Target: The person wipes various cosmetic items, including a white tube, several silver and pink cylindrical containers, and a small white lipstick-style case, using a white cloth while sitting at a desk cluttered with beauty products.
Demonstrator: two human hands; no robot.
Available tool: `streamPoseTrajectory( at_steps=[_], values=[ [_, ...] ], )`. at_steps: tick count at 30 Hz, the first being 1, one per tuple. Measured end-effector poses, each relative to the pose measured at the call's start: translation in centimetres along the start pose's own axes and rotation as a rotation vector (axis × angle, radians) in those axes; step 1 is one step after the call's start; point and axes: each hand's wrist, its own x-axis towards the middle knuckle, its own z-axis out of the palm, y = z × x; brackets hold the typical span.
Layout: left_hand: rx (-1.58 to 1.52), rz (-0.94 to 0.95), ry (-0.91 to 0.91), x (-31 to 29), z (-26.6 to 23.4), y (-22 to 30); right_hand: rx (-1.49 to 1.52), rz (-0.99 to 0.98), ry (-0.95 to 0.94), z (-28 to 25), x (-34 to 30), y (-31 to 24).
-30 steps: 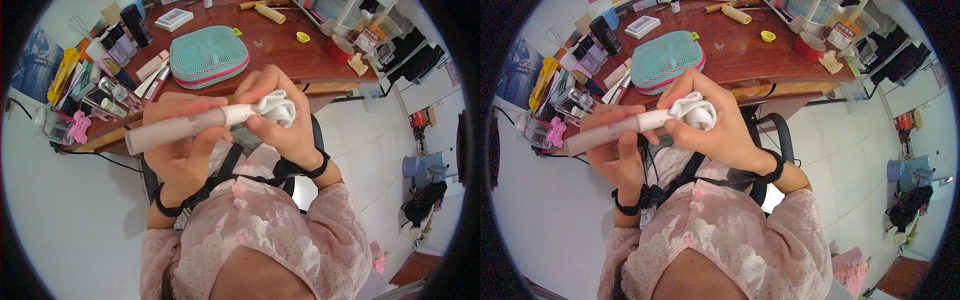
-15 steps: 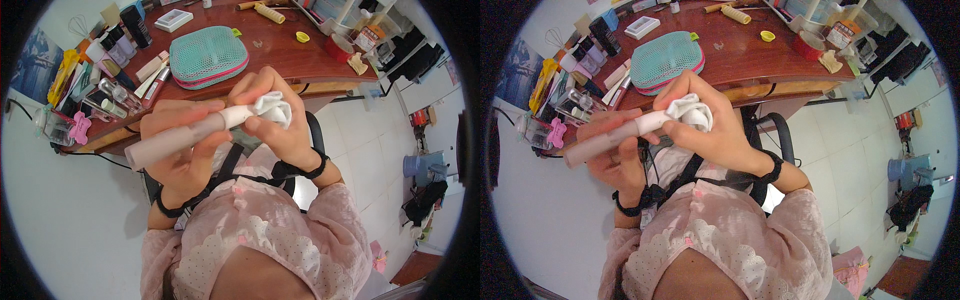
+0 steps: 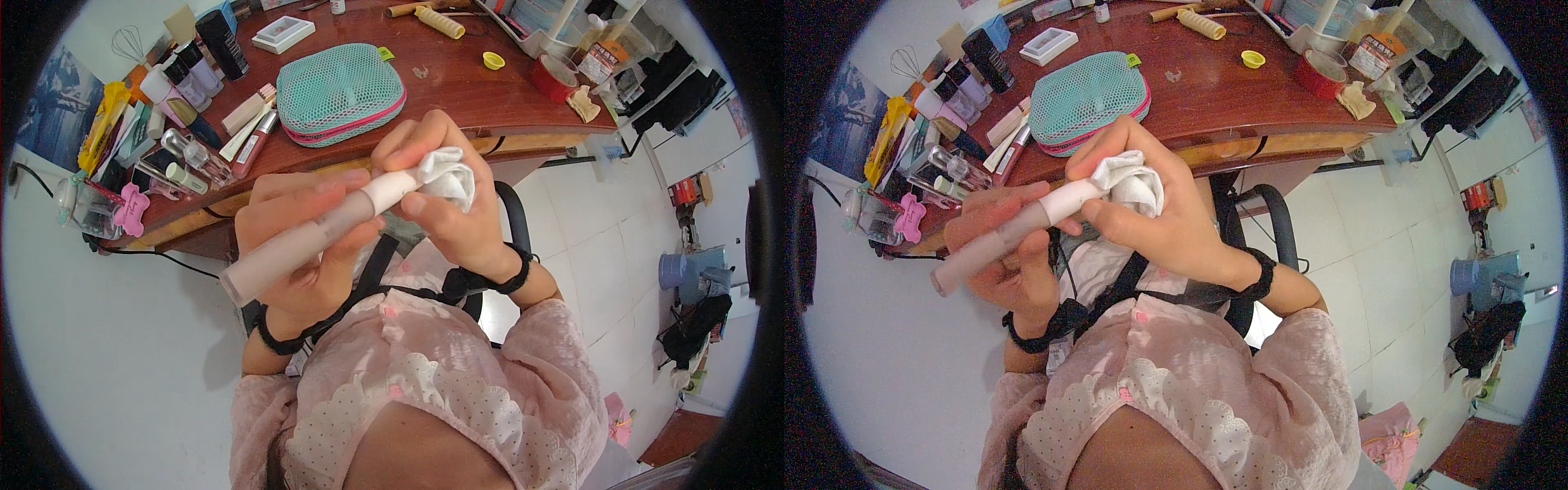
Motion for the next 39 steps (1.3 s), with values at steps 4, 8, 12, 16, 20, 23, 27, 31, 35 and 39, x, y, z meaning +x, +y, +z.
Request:
streamPoseTrajectory(
  at_steps=[4, 8, 12, 16, 20, 23, 27, 31, 35, 39],
  values=[
    [-0.05, -0.052, 0.004, -0.1, 0.0, -0.1, 0.015, 0.006, -0.003, 0.0, 0.1, -0.2],
    [-0.014, 0.012, -0.025, -0.2, -0.1, -0.2, 0.026, 0.02, -0.008, -0.1, 0.1, -0.3],
    [-0.091, -0.018, -0.017, -0.1, 0.1, -0.2, 0.047, 0.001, -0.007, -0.1, 0.2, 0.2],
    [-0.223, 0.019, 0.0, -0.1, 0.2, -0.6, 0.087, 0.018, -0.017, 0.1, 0.1, 0.2],
    [-0.202, 0.022, -0.034, -0.3, 0.1, -0.7, 0.151, 0.075, -0.009, 0.3, 0.1, -0.1],
    [-0.132, 0.03, -0.083, 0.0, -0.3, -0.2, 0.192, 0.098, 0.004, 0.4, 0.0, -0.4],
    [-0.031, 0.089, -0.083, -0.3, -0.1, -0.2, 0.215, 0.166, 0.021, 0.6, -0.1, -0.9],
    [-0.025, 0.143, -0.093, -0.4, 0.1, -0.7, 0.328, 0.139, -0.073, -0.1, -0.1, -0.7],
    [0.103, 0.168, -0.135, -0.8, 0.1, -0.6, 0.243, 0.165, -0.03, 0.2, -0.1, -1.0],
    [0.164, 0.204, -0.137, -1.4, 0.2, -0.7, 0.205, 0.205, -0.022, 0.2, -0.3, -1.4]
  ],
)
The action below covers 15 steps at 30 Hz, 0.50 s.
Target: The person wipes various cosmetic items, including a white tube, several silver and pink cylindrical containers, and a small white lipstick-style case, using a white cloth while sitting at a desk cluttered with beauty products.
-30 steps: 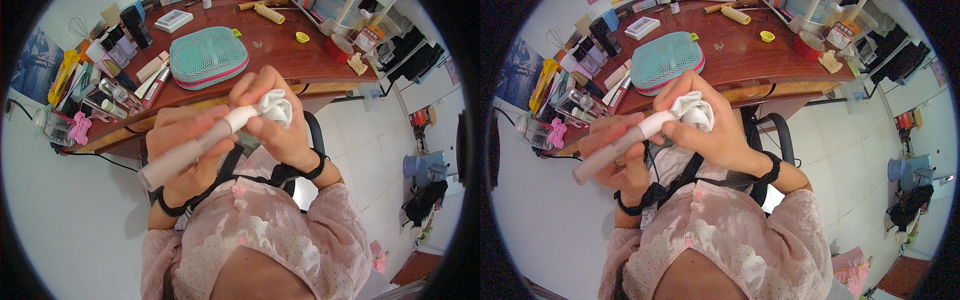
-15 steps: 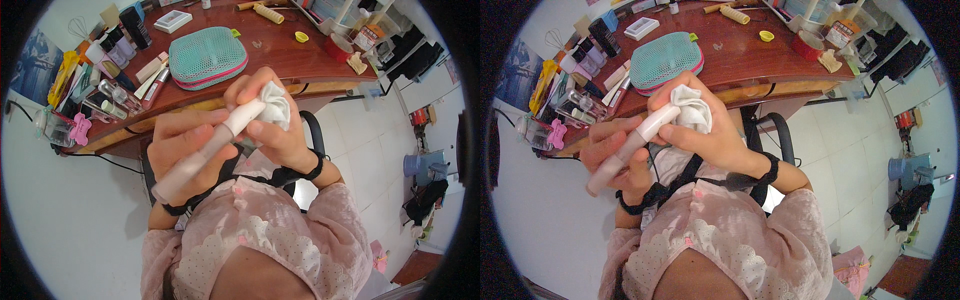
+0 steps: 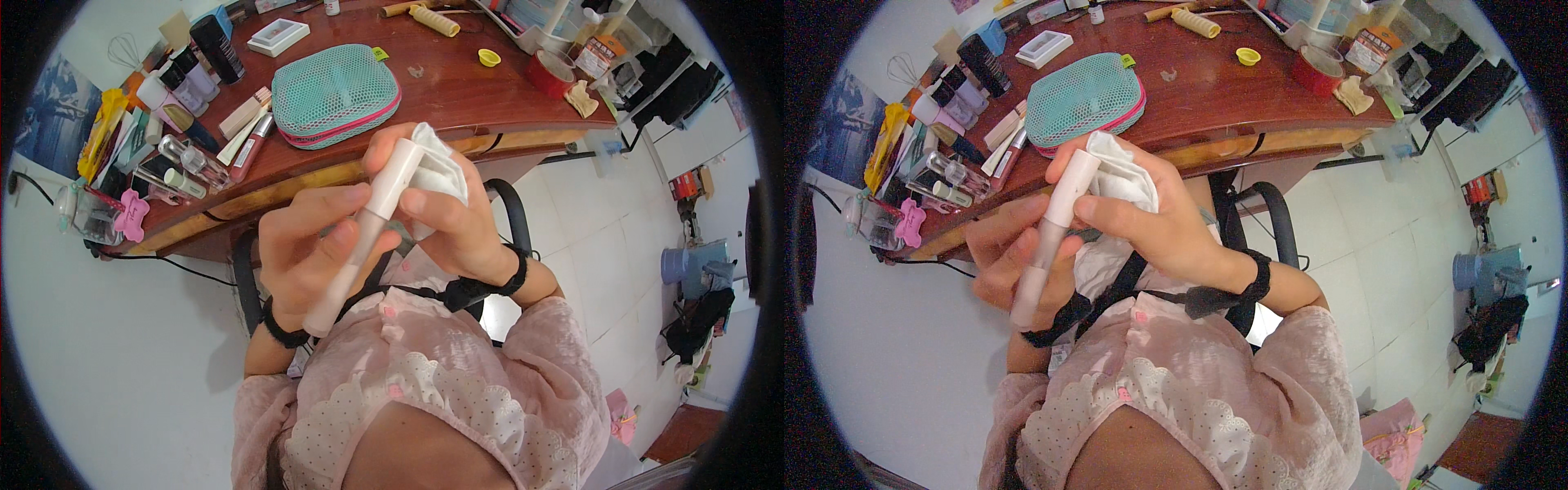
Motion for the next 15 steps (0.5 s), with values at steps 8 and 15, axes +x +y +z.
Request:
streamPoseTrajectory(
  at_steps=[8, 15],
  values=[
    [-0.09, 0.058, -0.03, -0.38, 0.26, -0.87, -0.012, 0.002, 0.004, -0.09, -0.26, -0.14],
    [-0.088, 0.062, -0.047, -0.21, 0.35, -0.65, -0.024, -0.004, 0.02, 0.05, -0.23, -0.1]
  ],
)
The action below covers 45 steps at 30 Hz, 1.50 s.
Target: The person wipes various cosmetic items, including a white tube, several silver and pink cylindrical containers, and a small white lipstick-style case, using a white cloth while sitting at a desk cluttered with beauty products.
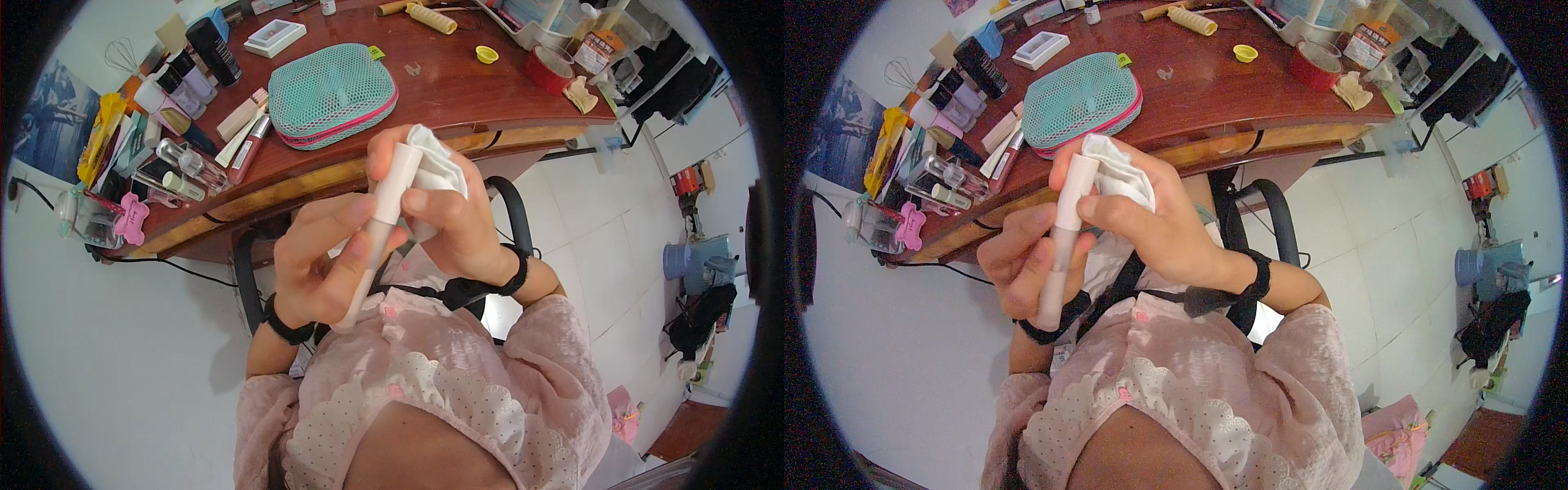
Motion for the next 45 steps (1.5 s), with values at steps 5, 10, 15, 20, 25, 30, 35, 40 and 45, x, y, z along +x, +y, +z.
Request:
streamPoseTrajectory(
  at_steps=[5, 10, 15, 20, 25, 30, 35, 40, 45],
  values=[
    [-0.004, 0.0, -0.018, 0.1, 0.0, 0.2, -0.001, -0.003, -0.002, 0.0, -0.1, -0.2],
    [-0.001, -0.005, -0.026, 0.1, -0.1, 0.3, -0.016, 0.001, 0.007, 0.0, -0.1, -0.4],
    [0.037, 0.022, 0.064, -0.2, 0.4, 0.4, -0.113, 0.063, 0.067, 0.6, 0.2, -0.6],
    [-0.049, 0.002, 0.142, -0.3, 0.5, 0.2, -0.193, 0.001, 0.026, 0.2, 0.6, -0.9],
    [0.019, 0.046, 0.147, 0.2, 0.1, 0.2, -0.22, -0.14, 0.078, -0.3, 0.6, -0.9],
    [-0.043, -0.044, 0.061, 0.9, -1.1, 0.7, -0.799, -0.601, -0.133, -1.8, 1.0, -1.6],
    [-0.047, -0.122, 0.12, 0.7, -1.2, 0.7, -0.674, -0.541, 0.066, -1.1, 0.0, -1.6],
    [-0.108, -0.241, 0.111, 1.0, -1.0, 1.1, -0.446, -0.234, 0.046, -0.8, 0.0, -2.5],
    [-0.17, -0.28, 0.086, 1.2, -1.1, 0.7, -0.205, -0.084, 0.045, -1.0, 0.2, -2.3]
  ],
)
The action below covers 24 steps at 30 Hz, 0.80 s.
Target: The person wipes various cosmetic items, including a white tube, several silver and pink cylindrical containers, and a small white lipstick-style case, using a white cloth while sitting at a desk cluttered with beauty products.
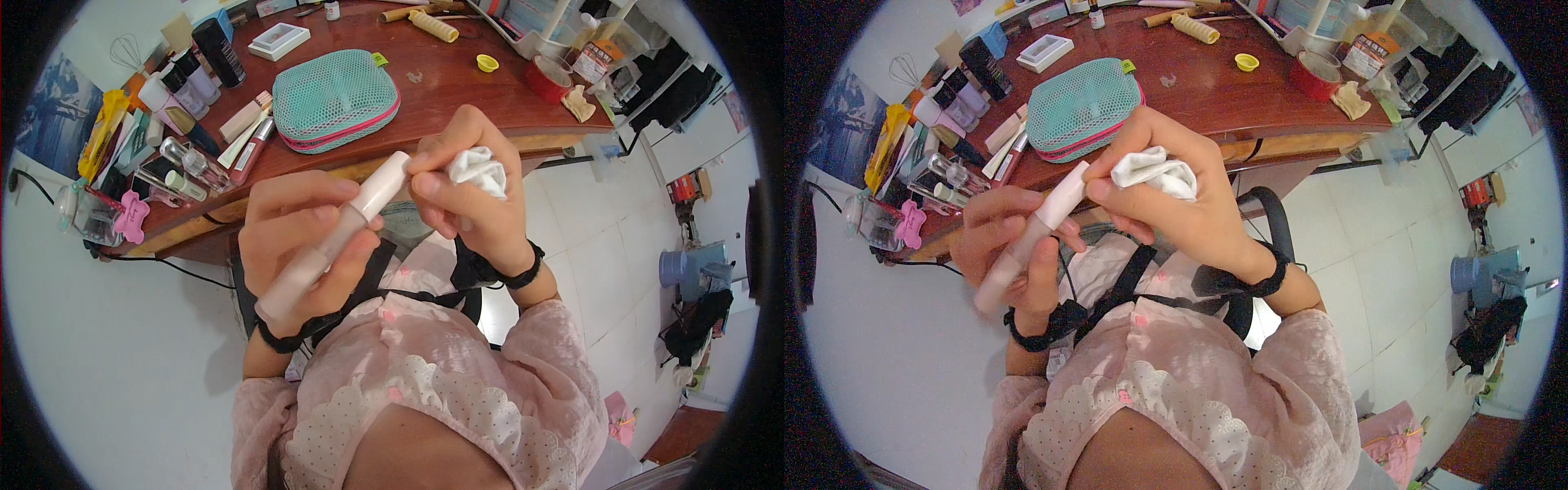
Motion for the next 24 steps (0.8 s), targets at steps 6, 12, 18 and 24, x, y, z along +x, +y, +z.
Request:
streamPoseTrajectory(
  at_steps=[6, 12, 18, 24],
  values=[
    [-0.061, -0.026, -0.023, 0.2, -0.4, -0.3, 0.12, -0.019, -0.018, 0.0, 0.2, 0.3],
    [-0.12, -0.059, 0.011, 0.2, -0.4, -0.3, 0.182, 0.028, -0.091, -0.4, 0.3, 0.4],
    [-0.173, -0.077, 0.049, 0.4, -0.1, -0.4, 0.063, 0.027, 0.004, 0.4, 0.4, -0.1],
    [-0.211, -0.119, 0.074, 0.5, 0.0, -0.9, -0.492, -0.184, 0.061, -1.1, 0.5, -0.9]
  ],
)
